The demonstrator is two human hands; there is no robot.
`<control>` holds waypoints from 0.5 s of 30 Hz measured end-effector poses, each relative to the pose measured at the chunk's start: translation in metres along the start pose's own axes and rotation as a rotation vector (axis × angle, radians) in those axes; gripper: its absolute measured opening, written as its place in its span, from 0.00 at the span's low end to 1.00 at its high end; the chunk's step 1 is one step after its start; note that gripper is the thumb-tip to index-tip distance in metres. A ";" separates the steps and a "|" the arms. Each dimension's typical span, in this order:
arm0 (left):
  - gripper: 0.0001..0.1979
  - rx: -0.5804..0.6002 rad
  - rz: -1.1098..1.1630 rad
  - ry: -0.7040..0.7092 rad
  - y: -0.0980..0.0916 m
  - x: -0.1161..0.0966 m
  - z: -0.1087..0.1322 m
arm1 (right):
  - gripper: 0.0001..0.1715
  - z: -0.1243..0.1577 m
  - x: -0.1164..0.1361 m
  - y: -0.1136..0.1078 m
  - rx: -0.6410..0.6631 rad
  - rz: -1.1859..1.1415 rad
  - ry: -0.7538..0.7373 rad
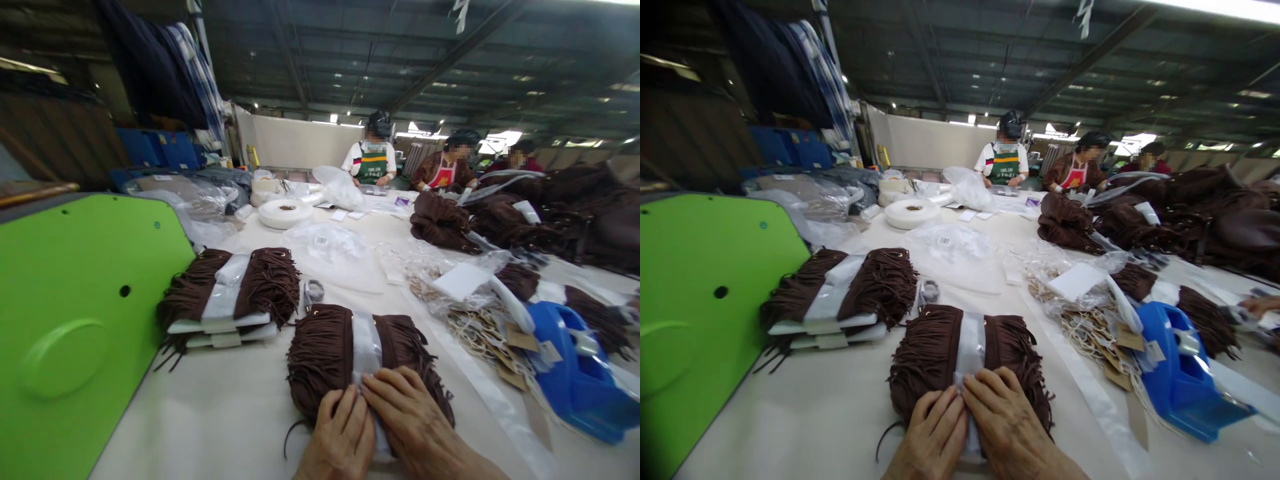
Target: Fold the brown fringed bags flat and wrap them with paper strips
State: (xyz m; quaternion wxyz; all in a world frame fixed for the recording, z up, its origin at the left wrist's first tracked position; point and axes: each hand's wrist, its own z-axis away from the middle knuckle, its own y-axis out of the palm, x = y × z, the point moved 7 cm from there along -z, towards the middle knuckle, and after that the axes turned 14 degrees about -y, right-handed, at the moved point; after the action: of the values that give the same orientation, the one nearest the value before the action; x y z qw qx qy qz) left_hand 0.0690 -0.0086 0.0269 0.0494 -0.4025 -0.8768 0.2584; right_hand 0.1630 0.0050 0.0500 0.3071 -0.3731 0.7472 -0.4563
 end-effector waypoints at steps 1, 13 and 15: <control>0.17 -0.022 0.006 0.016 -0.003 -0.001 0.000 | 0.24 0.000 0.000 0.002 0.023 0.002 -0.016; 0.12 0.057 -0.003 -0.087 -0.027 0.010 -0.021 | 0.15 0.005 -0.001 -0.026 -0.033 -0.293 -0.001; 0.14 0.094 -0.140 -0.127 -0.028 0.020 -0.023 | 0.16 0.016 -0.016 -0.025 -0.074 -0.107 0.113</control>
State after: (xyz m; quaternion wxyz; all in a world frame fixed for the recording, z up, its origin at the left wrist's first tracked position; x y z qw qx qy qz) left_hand 0.0431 0.0003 0.0581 0.0303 -0.3204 -0.8911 0.3201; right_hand 0.1918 0.0038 0.0682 0.2258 -0.3973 0.7586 -0.4645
